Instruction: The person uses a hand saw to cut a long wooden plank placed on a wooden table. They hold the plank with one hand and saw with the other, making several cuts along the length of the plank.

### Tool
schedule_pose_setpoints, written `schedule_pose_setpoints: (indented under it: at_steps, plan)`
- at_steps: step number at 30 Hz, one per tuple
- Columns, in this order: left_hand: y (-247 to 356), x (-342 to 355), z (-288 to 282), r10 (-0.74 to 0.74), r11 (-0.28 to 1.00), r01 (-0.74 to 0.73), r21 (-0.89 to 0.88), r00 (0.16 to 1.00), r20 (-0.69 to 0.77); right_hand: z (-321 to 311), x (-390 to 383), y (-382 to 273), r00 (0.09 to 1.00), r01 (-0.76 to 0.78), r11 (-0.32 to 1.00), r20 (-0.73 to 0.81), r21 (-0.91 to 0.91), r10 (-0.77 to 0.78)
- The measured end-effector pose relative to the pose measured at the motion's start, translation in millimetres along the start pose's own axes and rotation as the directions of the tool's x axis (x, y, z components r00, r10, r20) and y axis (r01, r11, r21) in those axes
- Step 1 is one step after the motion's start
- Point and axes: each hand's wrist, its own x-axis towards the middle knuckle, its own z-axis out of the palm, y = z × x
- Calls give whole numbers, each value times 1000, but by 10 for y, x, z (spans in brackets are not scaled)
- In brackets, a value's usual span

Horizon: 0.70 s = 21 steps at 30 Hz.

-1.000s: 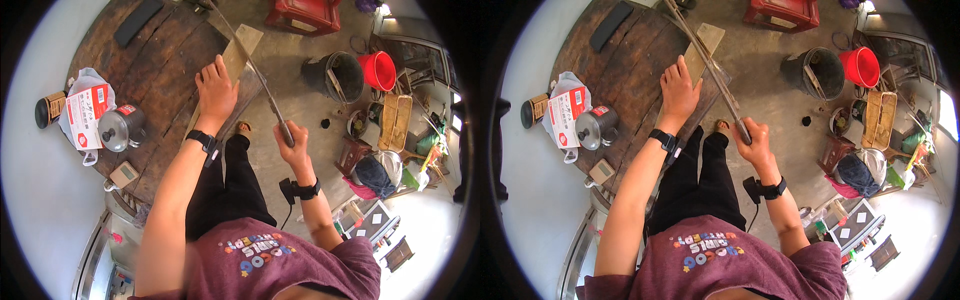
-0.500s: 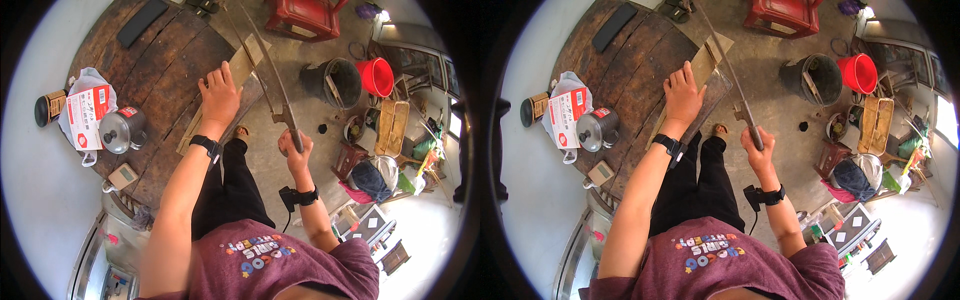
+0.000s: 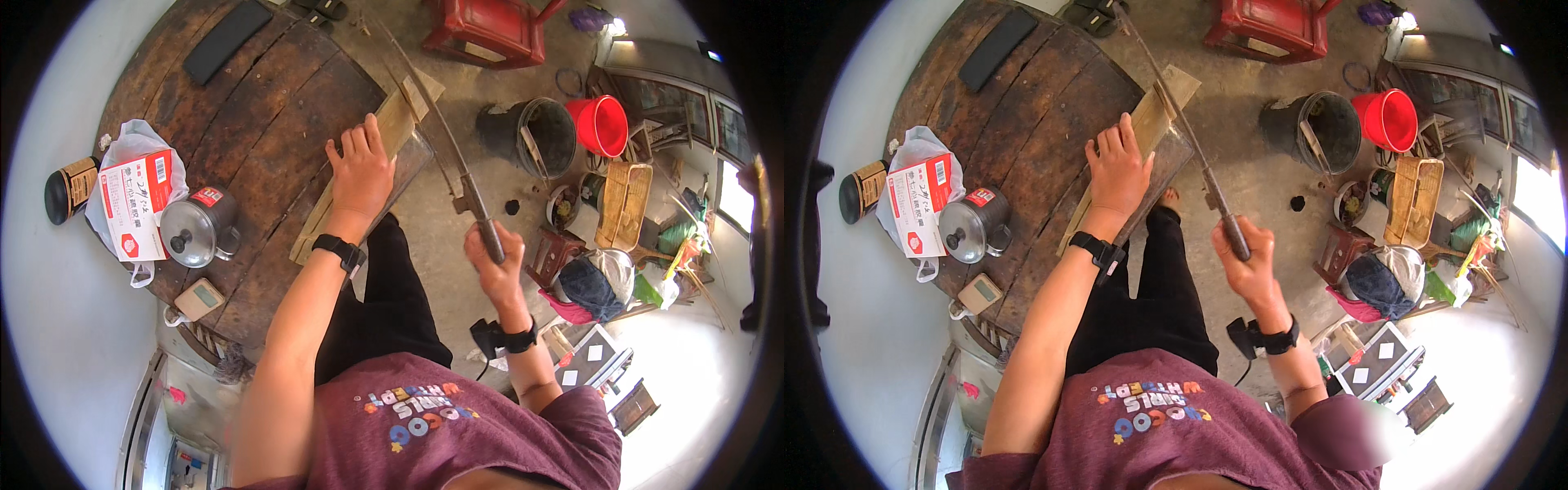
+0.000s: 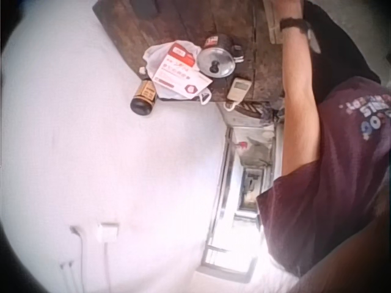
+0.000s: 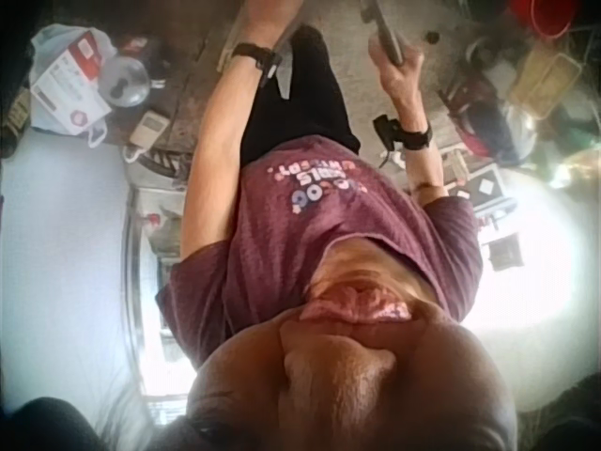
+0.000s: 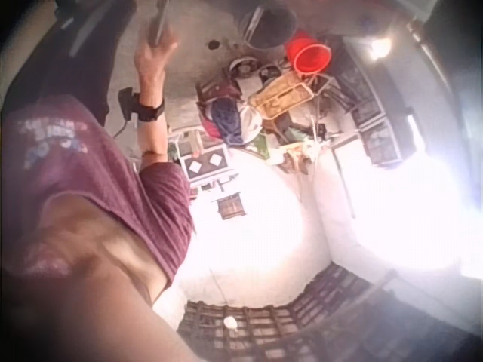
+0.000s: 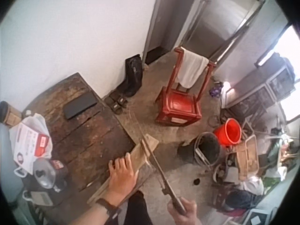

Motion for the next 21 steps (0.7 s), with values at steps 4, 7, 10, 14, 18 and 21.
schedule_pose_setpoints:
  at_steps: [4,7,10,14,18,21]
  plan:
    - [8,-3,-15,-9,1000,9,-11,1000,21,50,47,39,1000,-4,1000,-13,15,5]
    - [8,9,-31,-24,999,25,-30,1000,18,-113,168,44,994,99,993,49,-66,-96]
    - [8,15,-33,-38,996,41,-80,999,37,-268,293,43,983,160,981,104,-111,-149]
    - [12,4,-22,-61,992,67,-110,996,62,-334,418,73,974,163,981,178,-106,-143]
    - [18,1,-11,-65,992,70,-110,997,47,-300,458,78,982,108,994,158,-22,-103]
    - [19,5,-19,-66,991,70,-111,997,48,-245,445,29,990,-36,990,138,140,17]
